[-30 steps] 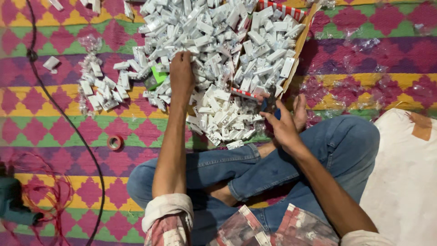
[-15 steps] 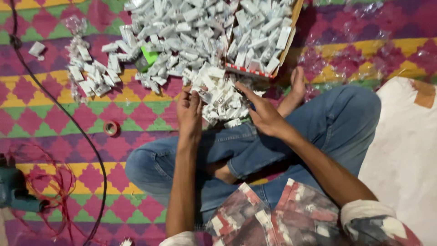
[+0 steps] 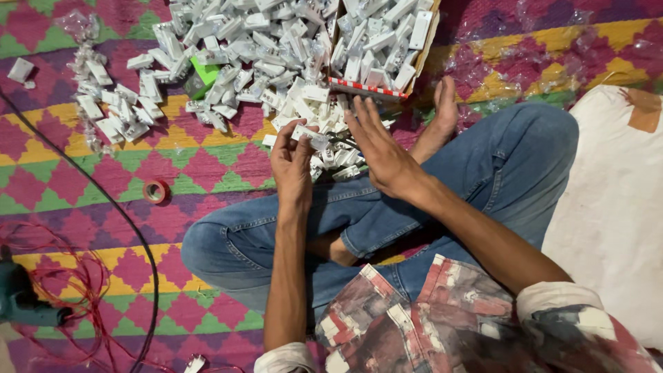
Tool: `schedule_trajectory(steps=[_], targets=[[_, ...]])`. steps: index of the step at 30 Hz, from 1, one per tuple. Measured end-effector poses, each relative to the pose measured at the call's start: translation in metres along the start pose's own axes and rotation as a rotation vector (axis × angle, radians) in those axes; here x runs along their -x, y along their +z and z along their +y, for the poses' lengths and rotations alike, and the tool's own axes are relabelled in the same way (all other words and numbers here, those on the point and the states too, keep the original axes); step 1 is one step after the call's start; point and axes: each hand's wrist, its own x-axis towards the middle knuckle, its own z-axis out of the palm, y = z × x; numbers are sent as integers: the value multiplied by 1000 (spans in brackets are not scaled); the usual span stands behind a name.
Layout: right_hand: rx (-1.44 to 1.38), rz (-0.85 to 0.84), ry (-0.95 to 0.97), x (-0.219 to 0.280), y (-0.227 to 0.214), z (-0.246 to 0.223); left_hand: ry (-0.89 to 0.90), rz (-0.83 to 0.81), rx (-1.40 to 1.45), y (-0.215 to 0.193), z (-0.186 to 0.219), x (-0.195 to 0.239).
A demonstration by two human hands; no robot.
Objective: The person sits on a patterned mat and uses a screwdriver to assemble small white plastic electrical components. They pick up a component, insert a screw, and tighten it with the screwdriver, repeating this process for multiple units.
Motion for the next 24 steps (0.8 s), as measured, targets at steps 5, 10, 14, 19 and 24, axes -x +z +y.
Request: schedule_trajectory(steps=[5,10,14,19,24], targets=[[98,37,9,-1,0,-7,-49,6,47,-1,0,-3],[183,70,37,-2,1,-15,-23,-27,14,1,4,1],[326,114,30,-2,2,-21,-11,-30,-3,2,5,3],[469,126,43,-1,5,-27,12,-30,-89,3,6,7],[637,182,56,-2,4,-30,7,-27,-152,8,11,8]])
